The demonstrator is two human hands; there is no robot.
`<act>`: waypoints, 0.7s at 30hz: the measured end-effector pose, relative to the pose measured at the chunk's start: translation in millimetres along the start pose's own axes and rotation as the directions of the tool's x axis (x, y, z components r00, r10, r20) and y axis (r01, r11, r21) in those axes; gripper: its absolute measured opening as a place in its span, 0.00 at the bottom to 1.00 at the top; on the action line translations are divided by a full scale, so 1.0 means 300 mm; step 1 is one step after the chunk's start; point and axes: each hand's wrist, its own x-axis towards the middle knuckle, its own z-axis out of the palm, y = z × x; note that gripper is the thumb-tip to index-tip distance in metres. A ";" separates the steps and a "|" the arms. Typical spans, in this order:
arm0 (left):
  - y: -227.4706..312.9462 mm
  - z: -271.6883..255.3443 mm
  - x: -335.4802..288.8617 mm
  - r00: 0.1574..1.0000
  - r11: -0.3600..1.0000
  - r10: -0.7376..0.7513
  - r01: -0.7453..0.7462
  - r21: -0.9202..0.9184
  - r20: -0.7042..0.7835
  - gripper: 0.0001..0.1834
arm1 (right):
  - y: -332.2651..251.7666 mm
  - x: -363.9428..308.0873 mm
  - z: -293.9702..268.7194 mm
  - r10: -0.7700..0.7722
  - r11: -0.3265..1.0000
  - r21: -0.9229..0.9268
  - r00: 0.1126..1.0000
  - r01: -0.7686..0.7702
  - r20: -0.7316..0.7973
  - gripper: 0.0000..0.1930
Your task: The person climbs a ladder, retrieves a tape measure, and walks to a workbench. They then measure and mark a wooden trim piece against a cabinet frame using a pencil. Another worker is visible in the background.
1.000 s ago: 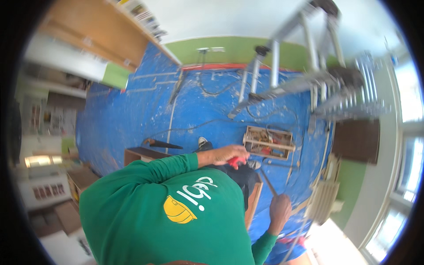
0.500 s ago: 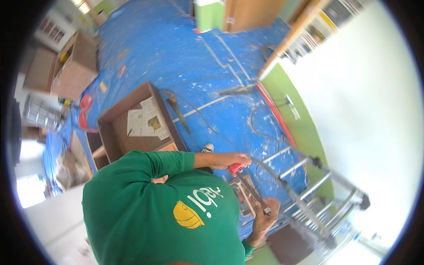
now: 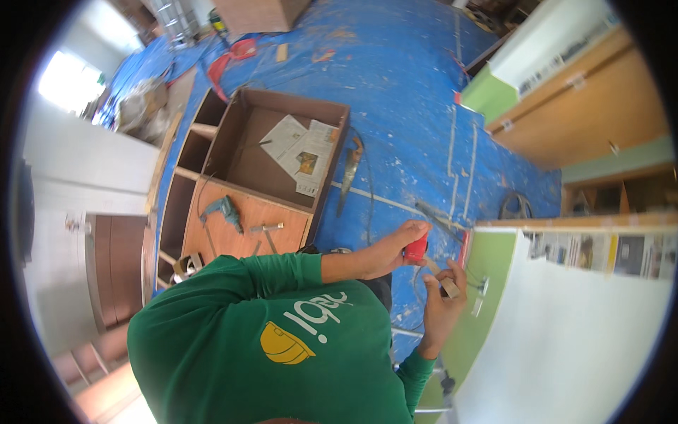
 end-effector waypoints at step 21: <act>-0.052 0.267 0.161 0.942 0.455 0.279 -0.300 0.838 0.186 0.46 | 0.275 0.451 -0.172 -0.025 0.984 0.171 0.891 -0.059 0.453 0.15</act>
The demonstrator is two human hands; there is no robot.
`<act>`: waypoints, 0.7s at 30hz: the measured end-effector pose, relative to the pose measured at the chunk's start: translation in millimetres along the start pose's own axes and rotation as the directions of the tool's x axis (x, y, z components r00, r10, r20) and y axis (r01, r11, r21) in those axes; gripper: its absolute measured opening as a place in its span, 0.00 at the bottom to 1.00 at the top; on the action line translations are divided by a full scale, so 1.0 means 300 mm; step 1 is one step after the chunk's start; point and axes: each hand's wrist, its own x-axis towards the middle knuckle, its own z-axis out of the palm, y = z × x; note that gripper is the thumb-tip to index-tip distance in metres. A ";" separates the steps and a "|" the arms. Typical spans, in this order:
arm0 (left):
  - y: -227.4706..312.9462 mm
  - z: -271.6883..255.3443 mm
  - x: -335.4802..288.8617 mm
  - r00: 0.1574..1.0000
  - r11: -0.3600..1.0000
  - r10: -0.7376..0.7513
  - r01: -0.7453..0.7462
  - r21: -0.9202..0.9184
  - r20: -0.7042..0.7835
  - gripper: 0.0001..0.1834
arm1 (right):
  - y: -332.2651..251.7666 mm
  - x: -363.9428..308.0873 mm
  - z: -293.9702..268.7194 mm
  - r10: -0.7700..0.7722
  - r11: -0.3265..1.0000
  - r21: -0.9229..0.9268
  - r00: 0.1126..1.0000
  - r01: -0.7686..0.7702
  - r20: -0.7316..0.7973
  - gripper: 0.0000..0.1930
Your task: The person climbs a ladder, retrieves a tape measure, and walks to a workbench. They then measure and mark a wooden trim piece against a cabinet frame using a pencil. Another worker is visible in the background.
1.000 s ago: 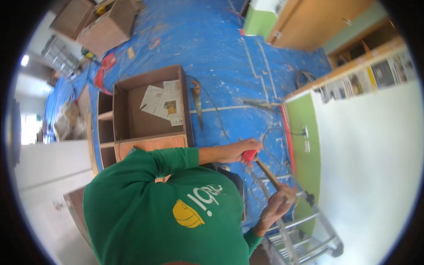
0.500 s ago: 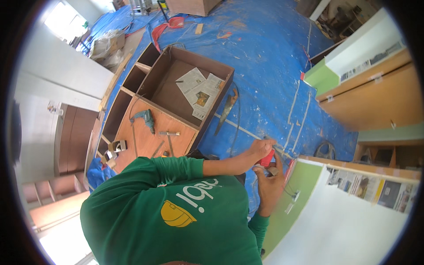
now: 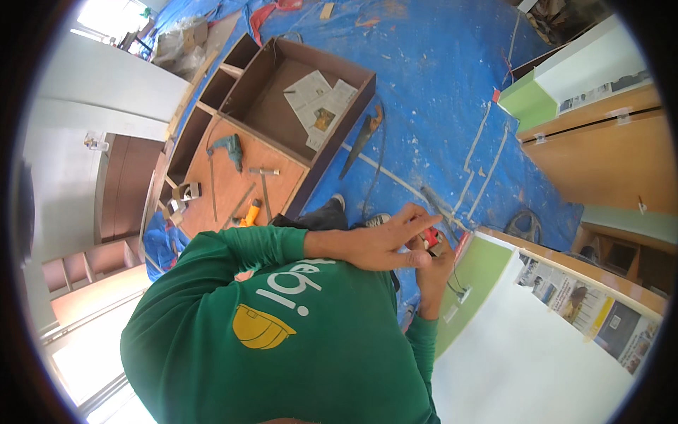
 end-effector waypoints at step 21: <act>0.521 -0.529 -0.376 0.761 0.780 0.558 -0.345 0.522 -0.330 0.13 | -0.175 0.193 0.062 -0.009 0.987 -0.158 0.982 -0.021 -0.188 0.16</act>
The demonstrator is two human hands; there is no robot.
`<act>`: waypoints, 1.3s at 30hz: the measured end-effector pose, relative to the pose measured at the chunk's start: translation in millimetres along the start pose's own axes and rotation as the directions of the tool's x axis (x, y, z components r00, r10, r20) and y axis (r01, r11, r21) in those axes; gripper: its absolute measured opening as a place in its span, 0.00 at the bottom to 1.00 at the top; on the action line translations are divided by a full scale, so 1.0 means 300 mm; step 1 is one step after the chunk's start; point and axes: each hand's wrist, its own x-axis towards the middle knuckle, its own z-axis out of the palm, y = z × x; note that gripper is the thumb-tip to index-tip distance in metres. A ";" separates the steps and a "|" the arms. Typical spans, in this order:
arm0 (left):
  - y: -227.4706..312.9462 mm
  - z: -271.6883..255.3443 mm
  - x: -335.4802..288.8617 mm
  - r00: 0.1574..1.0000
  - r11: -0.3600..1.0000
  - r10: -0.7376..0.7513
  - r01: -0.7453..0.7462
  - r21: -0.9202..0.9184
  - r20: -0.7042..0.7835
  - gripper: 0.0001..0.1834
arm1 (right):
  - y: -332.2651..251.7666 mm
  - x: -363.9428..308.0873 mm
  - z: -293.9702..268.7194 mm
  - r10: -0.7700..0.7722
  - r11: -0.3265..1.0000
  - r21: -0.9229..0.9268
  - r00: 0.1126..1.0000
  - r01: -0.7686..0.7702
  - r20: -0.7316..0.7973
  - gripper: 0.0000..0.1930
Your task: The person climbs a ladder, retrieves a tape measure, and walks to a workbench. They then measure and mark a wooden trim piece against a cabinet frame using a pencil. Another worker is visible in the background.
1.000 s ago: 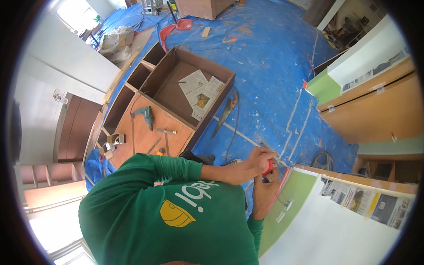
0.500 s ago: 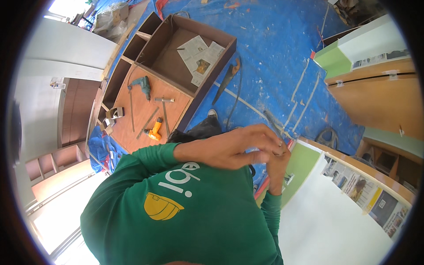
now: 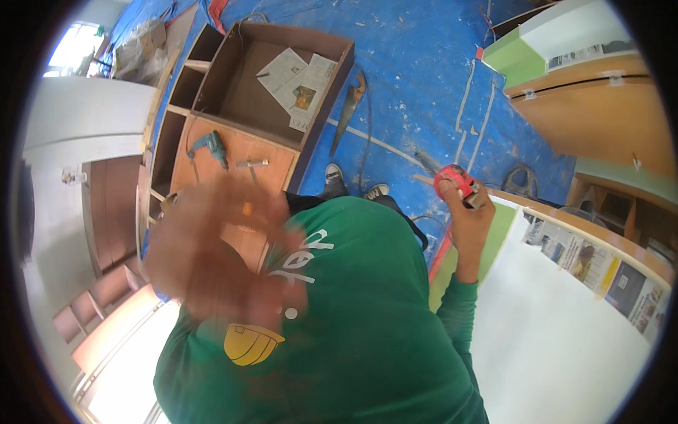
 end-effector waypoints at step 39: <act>-1.009 0.648 -1.725 -0.156 -0.236 -0.968 0.837 -0.493 0.198 0.16 | 0.992 0.084 0.105 0.451 0.845 0.175 0.849 -0.506 0.276 0.20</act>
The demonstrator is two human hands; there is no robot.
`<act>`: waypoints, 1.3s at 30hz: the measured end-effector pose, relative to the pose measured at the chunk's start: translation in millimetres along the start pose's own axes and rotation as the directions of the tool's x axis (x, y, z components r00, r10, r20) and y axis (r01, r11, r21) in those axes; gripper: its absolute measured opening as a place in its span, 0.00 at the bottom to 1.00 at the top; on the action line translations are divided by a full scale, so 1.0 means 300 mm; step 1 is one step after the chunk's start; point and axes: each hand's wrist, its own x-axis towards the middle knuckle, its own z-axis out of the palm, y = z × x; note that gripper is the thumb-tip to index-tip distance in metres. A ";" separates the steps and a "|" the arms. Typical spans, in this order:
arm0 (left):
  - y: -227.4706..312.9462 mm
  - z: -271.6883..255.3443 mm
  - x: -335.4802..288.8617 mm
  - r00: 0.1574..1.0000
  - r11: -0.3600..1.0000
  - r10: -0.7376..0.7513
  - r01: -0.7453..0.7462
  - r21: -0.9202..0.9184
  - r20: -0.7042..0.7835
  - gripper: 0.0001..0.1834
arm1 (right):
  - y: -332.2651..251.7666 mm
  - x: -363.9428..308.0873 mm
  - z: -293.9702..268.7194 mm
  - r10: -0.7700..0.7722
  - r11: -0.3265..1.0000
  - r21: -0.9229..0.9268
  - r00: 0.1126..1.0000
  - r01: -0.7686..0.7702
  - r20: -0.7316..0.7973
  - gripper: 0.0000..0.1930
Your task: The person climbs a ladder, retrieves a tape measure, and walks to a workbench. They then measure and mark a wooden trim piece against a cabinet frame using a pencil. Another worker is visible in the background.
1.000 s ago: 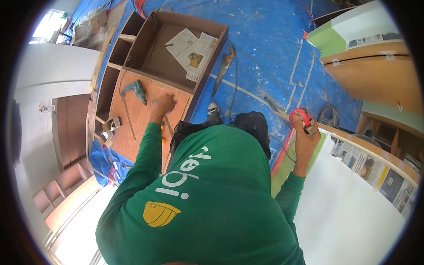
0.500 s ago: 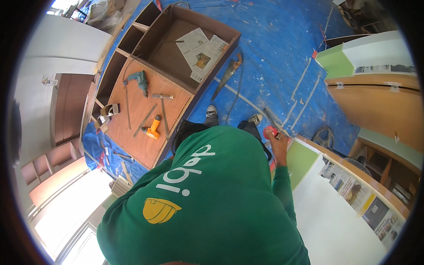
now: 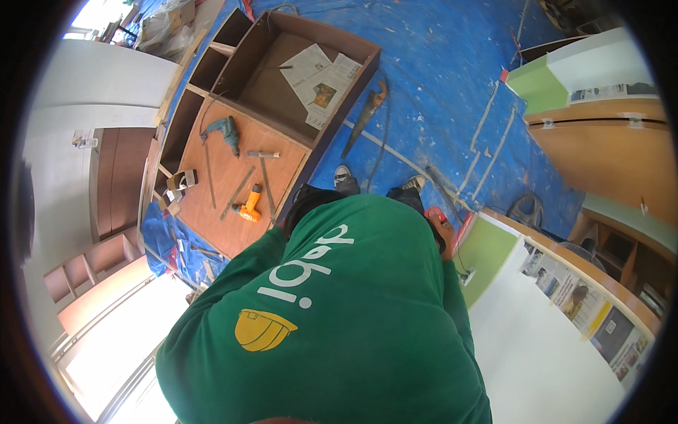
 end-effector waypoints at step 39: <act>0.283 0.011 0.177 0.978 0.953 0.107 -0.152 0.260 0.180 0.14 | 0.278 -0.141 -0.070 0.113 0.943 -0.274 0.955 -0.190 -0.273 0.23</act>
